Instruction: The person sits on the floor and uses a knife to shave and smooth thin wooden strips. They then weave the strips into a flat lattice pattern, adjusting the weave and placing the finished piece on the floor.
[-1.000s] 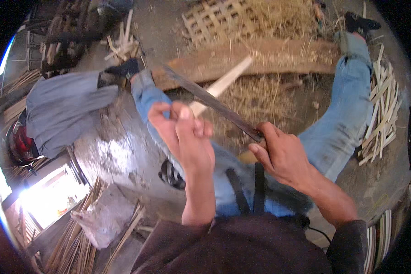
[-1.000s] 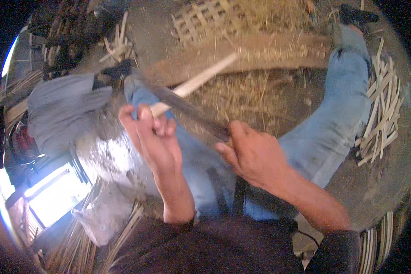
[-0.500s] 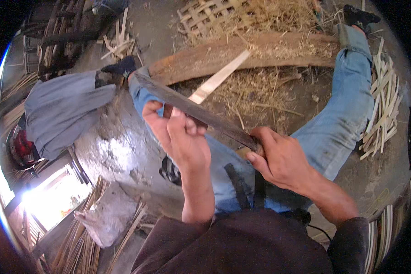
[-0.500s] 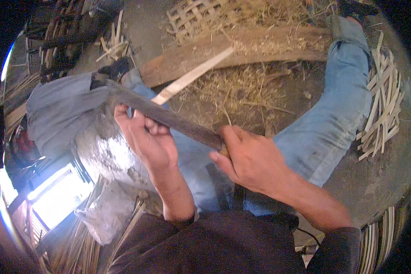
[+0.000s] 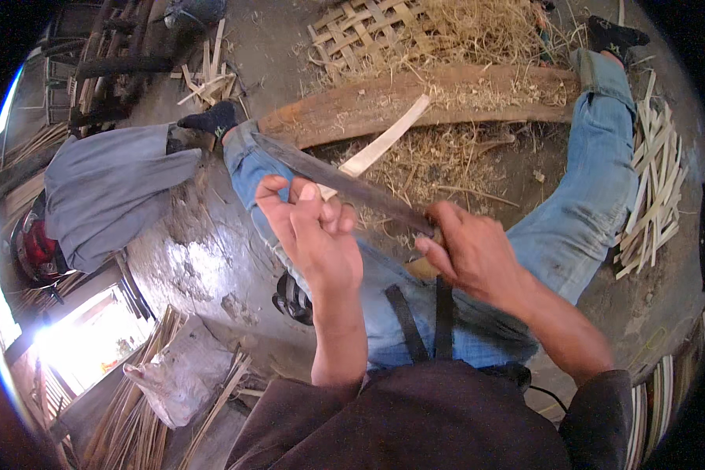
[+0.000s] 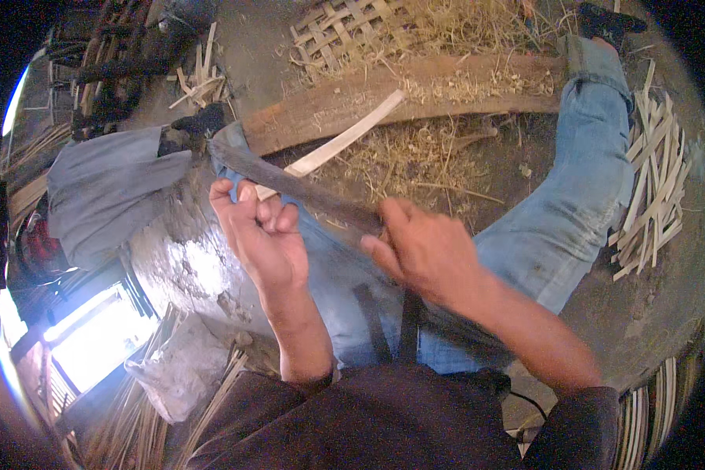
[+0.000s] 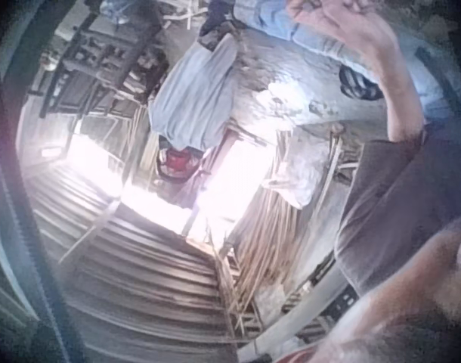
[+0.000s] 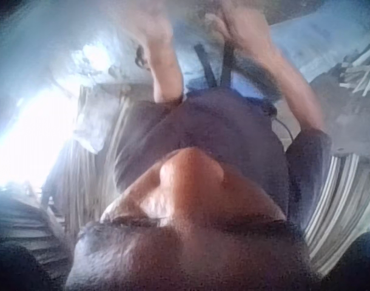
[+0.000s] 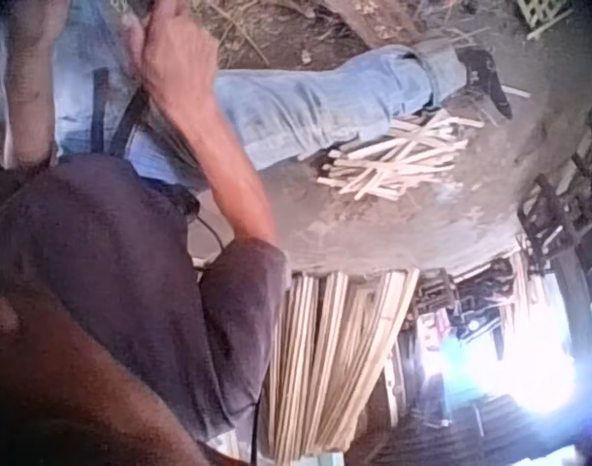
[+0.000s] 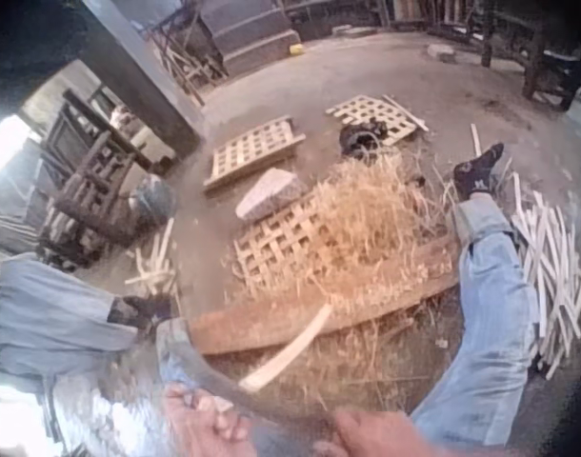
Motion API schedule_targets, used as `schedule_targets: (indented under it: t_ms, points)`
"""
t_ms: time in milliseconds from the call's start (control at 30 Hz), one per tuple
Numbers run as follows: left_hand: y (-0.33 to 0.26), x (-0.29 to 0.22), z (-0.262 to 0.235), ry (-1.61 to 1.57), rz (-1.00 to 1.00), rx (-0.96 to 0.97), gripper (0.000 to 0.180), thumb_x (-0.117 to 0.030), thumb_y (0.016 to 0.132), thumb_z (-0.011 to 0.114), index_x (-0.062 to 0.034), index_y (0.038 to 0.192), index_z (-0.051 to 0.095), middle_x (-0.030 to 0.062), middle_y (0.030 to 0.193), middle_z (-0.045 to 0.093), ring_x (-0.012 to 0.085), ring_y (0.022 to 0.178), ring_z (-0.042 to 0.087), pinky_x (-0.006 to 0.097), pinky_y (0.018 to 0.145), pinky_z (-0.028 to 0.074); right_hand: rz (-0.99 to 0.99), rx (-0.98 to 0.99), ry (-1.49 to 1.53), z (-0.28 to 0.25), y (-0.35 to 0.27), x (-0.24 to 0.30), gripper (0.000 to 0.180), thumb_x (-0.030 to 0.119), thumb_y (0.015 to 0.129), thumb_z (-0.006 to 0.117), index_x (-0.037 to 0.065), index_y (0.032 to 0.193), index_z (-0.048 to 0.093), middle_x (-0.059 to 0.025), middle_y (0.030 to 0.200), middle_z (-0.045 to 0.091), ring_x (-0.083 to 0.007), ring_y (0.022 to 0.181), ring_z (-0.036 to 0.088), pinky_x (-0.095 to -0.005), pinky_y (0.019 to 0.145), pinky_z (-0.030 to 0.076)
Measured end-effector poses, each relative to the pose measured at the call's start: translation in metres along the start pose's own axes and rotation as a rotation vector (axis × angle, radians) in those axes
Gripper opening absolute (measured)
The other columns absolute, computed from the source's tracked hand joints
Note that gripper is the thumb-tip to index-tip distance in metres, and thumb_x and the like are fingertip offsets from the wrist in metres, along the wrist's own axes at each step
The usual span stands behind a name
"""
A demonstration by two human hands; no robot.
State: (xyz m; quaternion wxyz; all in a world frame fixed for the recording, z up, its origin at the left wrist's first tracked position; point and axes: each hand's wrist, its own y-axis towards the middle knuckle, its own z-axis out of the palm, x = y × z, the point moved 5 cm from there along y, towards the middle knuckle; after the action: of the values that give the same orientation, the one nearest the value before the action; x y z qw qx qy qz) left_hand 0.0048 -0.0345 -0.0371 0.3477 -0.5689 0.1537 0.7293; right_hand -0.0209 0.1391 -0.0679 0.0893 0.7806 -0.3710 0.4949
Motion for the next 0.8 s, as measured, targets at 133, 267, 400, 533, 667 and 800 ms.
schedule_targets:
  t_ms: [133,267,400,533,667,800]
  points:
    - [0.003,0.005,-0.007,0.055,-0.052,-0.021,0.032,-0.007,0.09,0.049,-0.0203,0.116,0.036,-0.0048,0.085,0.042,0.0044,0.063,0.04,0.021,0.054,0.034,-0.006,-0.044,0.019,0.001,0.001,0.001,0.037,0.038,0.091,0.055,0.002,0.099,0.047,-0.0212,0.083,0.06,-0.0428,0.071,0.062,-0.0508,0.06,0.05]
    - [-0.006,0.003,-0.007,0.062,0.016,-0.021,0.026,-0.011,0.091,0.051,-0.0173,0.114,0.042,-0.0042,0.082,0.042,0.0043,0.062,0.038,0.019,0.05,0.033,-0.058,-0.074,-0.006,-0.003,-0.003,0.006,0.038,0.038,0.091,0.056,0.002,0.1,0.048,-0.0197,0.082,0.06,-0.0409,0.071,0.062,-0.0492,0.058,0.05]
    - [-0.001,-0.004,0.005,0.035,-0.038,-0.04,0.035,-0.003,0.086,0.052,-0.0206,0.111,0.035,-0.0042,0.082,0.04,0.0043,0.06,0.038,0.021,0.05,0.033,-0.057,-0.073,-0.073,0.003,0.006,-0.008,0.037,0.038,0.09,0.057,0.003,0.099,0.047,-0.0191,0.08,0.059,-0.0404,0.071,0.062,-0.0485,0.058,0.05]
    - [0.003,-0.004,0.009,0.065,-0.032,0.011,0.032,-0.004,0.089,0.049,-0.02,0.111,0.034,-0.0037,0.082,0.039,0.0046,0.061,0.038,0.022,0.052,0.034,-0.104,-0.106,-0.049,-0.011,0.007,0.008,0.036,0.037,0.091,0.056,0.003,0.099,0.046,-0.02,0.083,0.06,-0.0398,0.074,0.063,-0.0483,0.059,0.05]
    - [0.001,-0.004,0.009,0.052,-0.005,0.019,0.031,-0.004,0.089,0.048,-0.0183,0.112,0.034,-0.0032,0.082,0.038,0.0048,0.063,0.038,0.023,0.053,0.034,0.106,-0.015,-0.056,0.007,0.008,-0.032,0.036,0.037,0.093,0.054,0.003,0.101,0.045,-0.0214,0.087,0.06,-0.042,0.075,0.062,-0.0504,0.062,0.05]
    - [-0.008,-0.005,0.006,0.077,-0.008,0.027,0.031,-0.004,0.089,0.048,-0.0172,0.113,0.033,-0.0031,0.082,0.038,0.0049,0.063,0.038,0.023,0.053,0.034,0.044,-0.001,0.023,0.007,-0.009,-0.013,0.036,0.037,0.094,0.052,0.002,0.099,0.045,-0.0237,0.084,0.06,-0.0432,0.075,0.062,-0.0523,0.062,0.049]
